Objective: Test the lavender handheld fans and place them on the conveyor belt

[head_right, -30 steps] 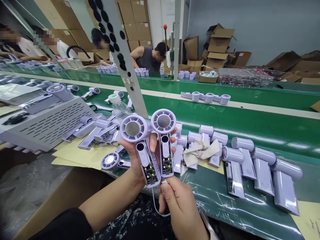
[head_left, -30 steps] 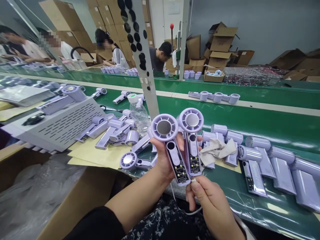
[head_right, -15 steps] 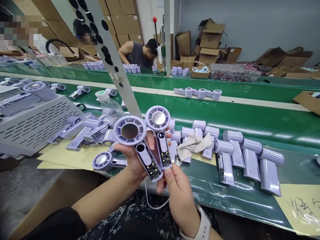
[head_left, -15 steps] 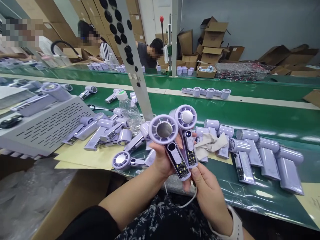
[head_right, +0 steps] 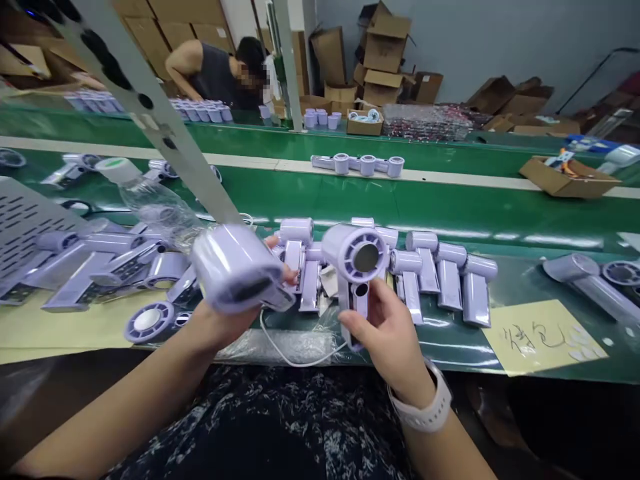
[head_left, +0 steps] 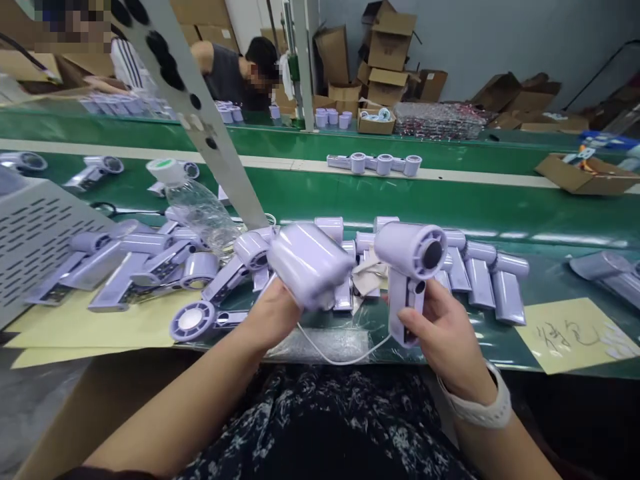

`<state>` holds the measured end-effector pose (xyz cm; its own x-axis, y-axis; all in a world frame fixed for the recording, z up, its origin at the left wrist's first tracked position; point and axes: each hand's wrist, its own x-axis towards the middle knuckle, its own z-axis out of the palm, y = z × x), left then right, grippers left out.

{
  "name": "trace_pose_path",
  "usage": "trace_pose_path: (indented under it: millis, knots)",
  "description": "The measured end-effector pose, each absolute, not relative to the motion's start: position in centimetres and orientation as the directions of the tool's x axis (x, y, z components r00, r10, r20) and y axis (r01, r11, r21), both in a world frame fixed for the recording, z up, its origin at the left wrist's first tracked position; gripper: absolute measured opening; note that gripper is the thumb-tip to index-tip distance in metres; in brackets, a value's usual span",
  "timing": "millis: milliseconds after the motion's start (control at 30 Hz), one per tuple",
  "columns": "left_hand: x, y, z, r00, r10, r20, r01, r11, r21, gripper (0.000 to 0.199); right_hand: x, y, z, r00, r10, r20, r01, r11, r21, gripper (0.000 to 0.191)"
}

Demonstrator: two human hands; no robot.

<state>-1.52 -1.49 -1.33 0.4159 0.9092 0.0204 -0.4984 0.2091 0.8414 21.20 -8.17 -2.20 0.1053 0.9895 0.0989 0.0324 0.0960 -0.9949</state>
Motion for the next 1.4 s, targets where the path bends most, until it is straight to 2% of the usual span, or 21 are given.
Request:
trace_pose_path:
  millis: [100, 200, 300, 433, 500, 633, 867, 1000, 1100, 1267, 1400]
  knots:
    - [-1.3, -1.8, -2.0, 0.451, 0.891, -0.044, -0.505, 0.296, 0.811, 0.047, 22.1, -7.2, -2.8, 0.196, 0.977, 0.082, 0.013, 0.081, -0.997, 0.051]
    - [-0.9, -2.6, -1.7, 0.534, 0.846, 0.004, -0.517, 0.322, 0.793, 0.062, 22.3, -6.7, -3.3, 0.244, 0.967, 0.074, -0.097, 0.101, -0.990, 0.042]
    - [-0.5, -3.1, -1.1, 0.569, 0.821, 0.045, -0.513, 0.311, 0.800, 0.062, 22.3, -6.9, -3.2, 0.276, 0.960, 0.050, -0.171, 0.100, -0.980, 0.035]
    - [0.0, -3.2, -1.0, 0.582, 0.813, 0.029, -0.504, 0.332, 0.798, 0.061, 22.8, -7.0, -2.9, 0.228, 0.973, -0.024, -0.287, 0.044, -0.957, 0.039]
    - [0.1, -3.1, -1.2, 0.587, 0.810, 0.021, -0.501, 0.343, 0.794, 0.062, 23.3, -6.9, -2.6, 0.223, 0.975, -0.020, -0.275, 0.043, -0.961, 0.040]
    - [0.4, -3.3, -1.6, 0.545, 0.838, 0.001, -0.483, 0.314, 0.818, 0.051, 23.4, -7.1, -2.2, 0.212, 0.977, -0.003, -0.204, 0.042, -0.978, 0.039]
    - [0.4, -3.2, -1.5, 0.586, 0.803, 0.106, -0.499, 0.255, 0.828, 0.043, 20.5, -8.6, -2.5, 0.003, 0.996, -0.085, -0.330, -0.079, -0.941, 0.045]
    - [0.1, -3.1, -1.9, 0.616, 0.782, 0.096, -0.468, 0.265, 0.843, 0.037, 18.7, -8.8, -2.1, -0.073, 0.993, -0.096, -0.370, -0.117, -0.922, 0.045]
    - [0.2, -3.0, -2.3, 0.623, 0.779, 0.073, -0.453, 0.283, 0.846, 0.036, 17.9, -8.6, -2.0, -0.067, 0.995, -0.070, -0.369, -0.089, -0.925, 0.048]
    - [0.4, -3.1, -2.2, 0.599, 0.800, 0.040, -0.464, 0.305, 0.831, 0.038, 17.8, -8.7, -2.5, -0.053, 0.996, -0.070, -0.319, -0.084, -0.944, 0.042]
    - [0.1, -3.4, -1.8, 0.622, 0.780, 0.068, -0.466, 0.298, 0.833, 0.039, 18.4, -9.2, -2.6, -0.091, 0.993, -0.077, -0.350, -0.104, -0.931, 0.043]
